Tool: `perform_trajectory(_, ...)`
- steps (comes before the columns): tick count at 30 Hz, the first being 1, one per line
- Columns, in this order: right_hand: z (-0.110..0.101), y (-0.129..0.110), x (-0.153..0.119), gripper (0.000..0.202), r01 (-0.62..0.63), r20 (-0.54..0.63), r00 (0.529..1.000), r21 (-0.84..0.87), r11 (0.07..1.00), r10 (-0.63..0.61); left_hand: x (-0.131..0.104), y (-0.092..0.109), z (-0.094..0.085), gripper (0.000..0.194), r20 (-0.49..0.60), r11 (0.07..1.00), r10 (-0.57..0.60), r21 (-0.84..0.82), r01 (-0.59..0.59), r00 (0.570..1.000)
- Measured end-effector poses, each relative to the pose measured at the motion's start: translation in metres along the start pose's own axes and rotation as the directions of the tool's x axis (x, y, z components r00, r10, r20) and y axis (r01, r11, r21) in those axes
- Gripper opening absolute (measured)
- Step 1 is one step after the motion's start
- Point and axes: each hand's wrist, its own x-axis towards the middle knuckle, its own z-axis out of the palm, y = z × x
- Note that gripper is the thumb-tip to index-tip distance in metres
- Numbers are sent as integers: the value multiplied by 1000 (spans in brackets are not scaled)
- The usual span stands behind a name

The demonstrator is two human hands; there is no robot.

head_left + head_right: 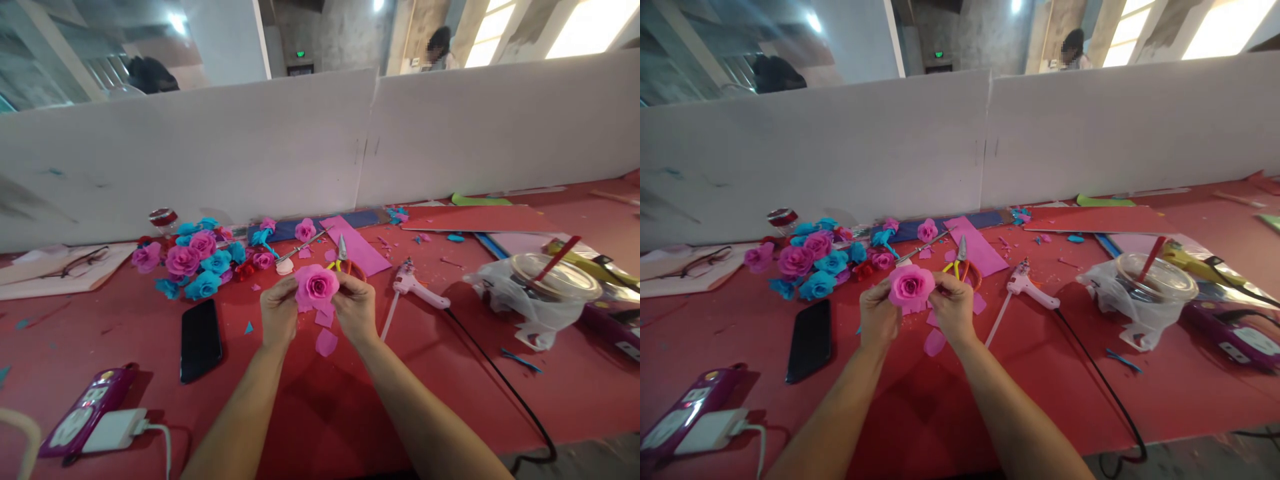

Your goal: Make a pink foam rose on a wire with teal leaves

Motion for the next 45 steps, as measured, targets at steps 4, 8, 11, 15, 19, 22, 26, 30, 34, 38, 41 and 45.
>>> perform_trajectory(4,1,-5,-1,12,109,18,994,13,994,-110,-2,-1,3,12,7,1000,-7,-22,7,1000)
perform_trajectory(8,3,-7,-1,18,162,22,987,1,987,-162,-4,-4,6,10,5,996,-18,-86,19,1000)
perform_trajectory(11,5,-7,-1,16,163,11,987,-14,987,-163,-3,-6,9,13,-34,989,-70,-130,65,997)
perform_trajectory(15,5,-6,-2,16,173,16,985,-10,985,-173,-4,-5,13,13,-48,985,-85,-155,77,995)
perform_trajectory(19,4,-5,-1,11,155,-30,987,-4,988,-155,-6,-1,17,16,-29,982,-108,-161,102,994)
perform_trajectory(22,5,-6,-1,8,133,-37,990,-16,991,-133,-4,2,20,19,-17,978,-136,-159,132,991)
perform_trajectory(26,7,-9,-2,13,110,26,994,-37,993,-109,0,6,20,26,-47,951,-218,-235,201,975)
perform_trajectory(30,8,-9,-3,14,97,19,995,-151,984,-95,5,9,15,30,-109,895,-316,-363,258,942)
perform_trajectory(34,1,-2,0,16,146,-13,986,-432,890,-168,15,10,5,6,-46,777,-414,-538,327,909)
perform_trajectory(38,-5,2,1,14,274,142,957,-726,630,-252,25,10,-6,24,-9,618,-532,-687,381,847)
perform_trajectory(41,-5,2,-1,15,324,270,946,-788,523,-180,29,10,-10,35,-21,570,-568,-731,375,822)
perform_trajectory(45,-1,2,-5,16,360,345,931,-803,475,-122,30,10,-13,33,-32,593,-552,-717,366,833)
